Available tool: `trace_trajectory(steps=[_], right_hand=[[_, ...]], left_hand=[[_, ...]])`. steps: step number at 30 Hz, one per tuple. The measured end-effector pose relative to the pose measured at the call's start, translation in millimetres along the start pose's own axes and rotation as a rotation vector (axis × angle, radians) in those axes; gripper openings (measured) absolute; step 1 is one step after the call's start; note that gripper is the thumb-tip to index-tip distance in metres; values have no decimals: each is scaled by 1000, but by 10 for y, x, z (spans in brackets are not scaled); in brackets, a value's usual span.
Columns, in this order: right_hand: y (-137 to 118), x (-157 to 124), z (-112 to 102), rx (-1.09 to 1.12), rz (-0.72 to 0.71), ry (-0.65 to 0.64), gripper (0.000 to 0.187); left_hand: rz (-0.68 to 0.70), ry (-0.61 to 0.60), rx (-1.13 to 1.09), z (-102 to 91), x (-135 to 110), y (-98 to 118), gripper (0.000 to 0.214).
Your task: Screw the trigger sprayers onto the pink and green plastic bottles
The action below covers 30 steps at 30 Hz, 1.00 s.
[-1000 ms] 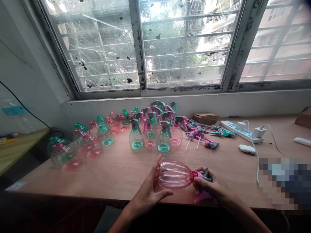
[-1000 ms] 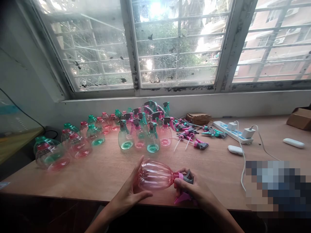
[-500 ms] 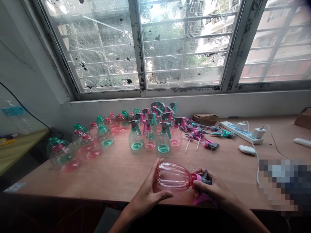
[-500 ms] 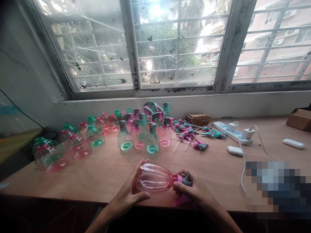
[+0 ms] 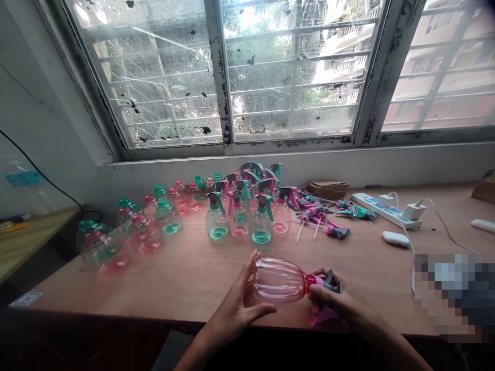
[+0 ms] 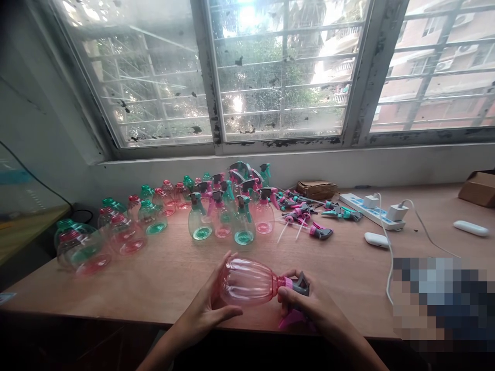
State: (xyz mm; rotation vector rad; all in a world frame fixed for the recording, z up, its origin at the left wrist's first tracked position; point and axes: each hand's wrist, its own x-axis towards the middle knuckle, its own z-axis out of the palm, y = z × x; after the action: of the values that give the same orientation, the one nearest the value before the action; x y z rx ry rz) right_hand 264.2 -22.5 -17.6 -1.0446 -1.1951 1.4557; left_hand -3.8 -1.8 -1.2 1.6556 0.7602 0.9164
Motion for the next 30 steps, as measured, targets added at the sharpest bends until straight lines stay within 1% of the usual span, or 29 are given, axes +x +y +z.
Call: trace_trajectory(steps=[2, 6, 9, 13, 14, 16, 19, 22, 25, 28, 30], right_hand=[[3, 6, -4, 13, -4, -2, 46], [16, 3, -15, 12, 3, -41, 43], [20, -9, -19, 13, 8, -51, 42], [14, -12, -20, 52, 4, -32, 39], [13, -10, -19, 61, 4, -30, 39], [14, -6, -19, 50, 1, -30, 40], [23, -1, -18, 3, 5, -24, 42], [35, 3, -10, 12, 3, -5, 45], [37, 4, 9, 44, 6, 11, 46], [28, 1, 29, 39, 11, 20, 49], [17, -2, 39, 11, 19, 14, 50]], left_hand=[[20, -2, 26, -3, -8, -12, 92], [-14, 25, -32, 16, -5, 10, 105], [-34, 27, -106, 23, 6, 14, 100], [11, 21, -71, 17, 1, -24, 92], [18, 24, -58, 17, -3, -25, 91], [14, 33, -63, 24, -8, -7, 98], [-18, 38, -103, 36, -7, 35, 104], [-28, 39, -59, 30, -3, 19, 97], [-2, 51, -1, 18, -5, -41, 93], [-21, 62, -34, 17, -5, -57, 107], [-45, 53, -83, 21, -2, -36, 110]])
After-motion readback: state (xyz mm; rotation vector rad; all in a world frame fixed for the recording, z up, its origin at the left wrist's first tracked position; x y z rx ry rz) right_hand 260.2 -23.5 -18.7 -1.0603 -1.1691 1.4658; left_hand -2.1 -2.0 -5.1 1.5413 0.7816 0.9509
